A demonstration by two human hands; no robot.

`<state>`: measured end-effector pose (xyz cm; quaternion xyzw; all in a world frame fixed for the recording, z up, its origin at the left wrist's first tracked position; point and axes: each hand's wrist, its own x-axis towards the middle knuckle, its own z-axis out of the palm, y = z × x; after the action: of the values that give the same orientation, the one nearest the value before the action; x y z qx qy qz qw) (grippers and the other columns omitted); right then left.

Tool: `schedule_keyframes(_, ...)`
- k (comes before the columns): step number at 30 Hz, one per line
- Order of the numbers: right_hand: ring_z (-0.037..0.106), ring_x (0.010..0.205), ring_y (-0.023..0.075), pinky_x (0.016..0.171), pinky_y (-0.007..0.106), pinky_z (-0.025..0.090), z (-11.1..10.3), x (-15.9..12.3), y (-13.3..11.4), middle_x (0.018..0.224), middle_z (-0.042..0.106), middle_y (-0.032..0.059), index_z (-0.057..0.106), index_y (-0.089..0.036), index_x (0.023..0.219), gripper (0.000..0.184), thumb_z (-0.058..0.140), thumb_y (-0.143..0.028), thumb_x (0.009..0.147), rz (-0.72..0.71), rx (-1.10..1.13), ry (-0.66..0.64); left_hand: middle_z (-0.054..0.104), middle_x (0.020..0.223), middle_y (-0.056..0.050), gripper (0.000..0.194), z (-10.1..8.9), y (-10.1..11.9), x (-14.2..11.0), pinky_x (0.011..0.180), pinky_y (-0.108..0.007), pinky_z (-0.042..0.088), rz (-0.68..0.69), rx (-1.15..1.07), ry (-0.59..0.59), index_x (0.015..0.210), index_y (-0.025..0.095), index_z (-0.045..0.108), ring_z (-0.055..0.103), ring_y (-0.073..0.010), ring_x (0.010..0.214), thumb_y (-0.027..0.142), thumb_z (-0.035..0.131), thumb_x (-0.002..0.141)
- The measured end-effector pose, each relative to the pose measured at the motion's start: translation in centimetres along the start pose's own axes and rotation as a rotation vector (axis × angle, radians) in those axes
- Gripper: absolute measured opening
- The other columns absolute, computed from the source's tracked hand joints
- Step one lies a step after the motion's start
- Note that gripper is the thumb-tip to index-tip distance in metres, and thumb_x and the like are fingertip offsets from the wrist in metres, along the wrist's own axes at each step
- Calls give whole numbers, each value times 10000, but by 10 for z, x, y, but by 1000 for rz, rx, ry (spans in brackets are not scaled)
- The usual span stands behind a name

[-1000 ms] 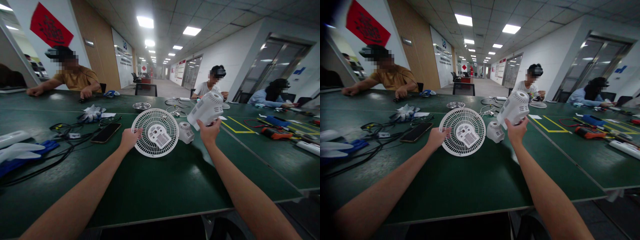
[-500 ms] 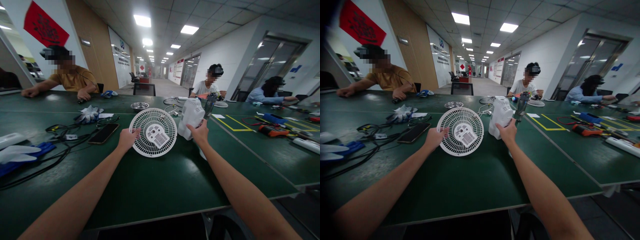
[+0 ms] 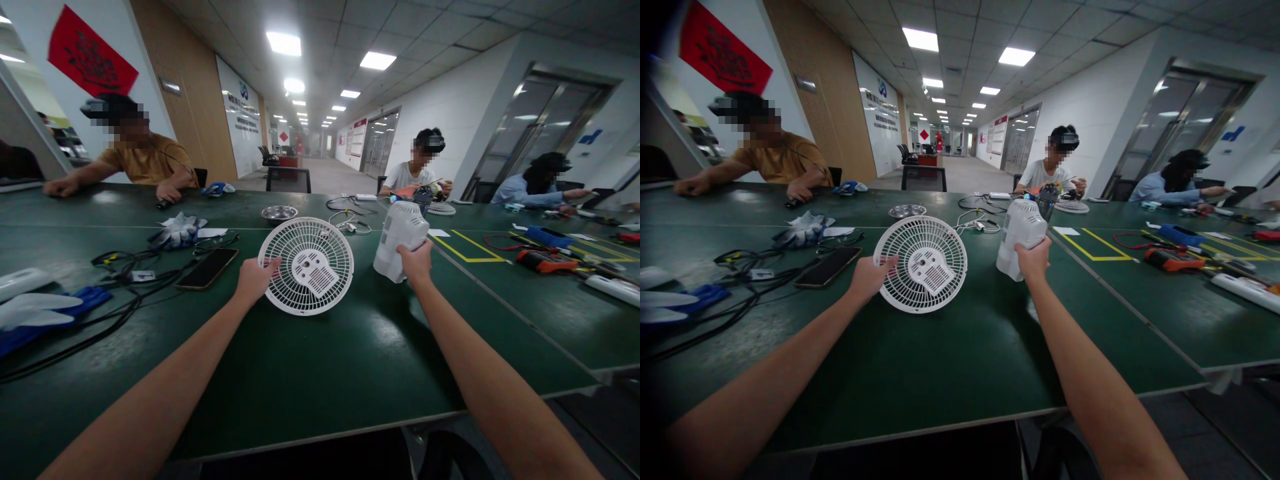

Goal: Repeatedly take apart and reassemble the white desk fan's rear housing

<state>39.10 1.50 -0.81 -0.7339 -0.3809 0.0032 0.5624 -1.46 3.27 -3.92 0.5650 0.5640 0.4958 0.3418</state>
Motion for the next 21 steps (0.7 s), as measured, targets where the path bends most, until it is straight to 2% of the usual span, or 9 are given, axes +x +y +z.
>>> schedule_keyframes(3,601,1107,326,990,519,431,-2,0,-1,1235,618,140,351,-203,1401,847,703,-471,679,-131,37,49,774,795,-103,249,-1,-1,0,645,-354,585,8,15,-11,907,121,746,744,-255,701,358,709,841)
schedule_keyframes(6,606,1085,297,965,461,455,-3,2,-1,1252,615,150,411,-184,1381,812,707,-511,699,-221,80,72,773,786,-102,255,-1,-3,1,657,-353,586,19,34,-1,884,125,747,746,-257,707,373,712,838)
schedule_keyframes(9,614,1054,281,946,428,469,-4,3,-1,1232,628,160,482,-157,1322,764,735,-499,687,-234,141,96,774,787,-103,269,0,-4,2,652,-356,585,16,34,-3,888,125,749,745,-260,703,387,717,835)
schedule_keyframes(14,627,990,253,877,385,499,-3,5,0,1245,623,149,477,-155,1345,785,755,-466,680,-245,237,100,775,792,-108,248,0,-2,1,661,-355,586,12,13,2,877,125,752,746,-258,705,367,721,832)
schedule_keyframes(18,614,917,233,854,402,501,-3,9,3,1267,605,129,483,-181,1356,794,767,-469,673,-275,225,151,774,800,-114,271,0,-3,1,666,-354,587,36,15,-2,883,119,754,747,-259,713,383,713,836)
schedule_keyframes(21,598,975,260,894,438,487,-4,9,3,1241,608,120,485,-188,1355,805,786,-449,655,-361,193,217,775,809,-120,289,0,-7,3,673,-359,590,42,14,2,894,112,752,749,-261,719,392,716,832)
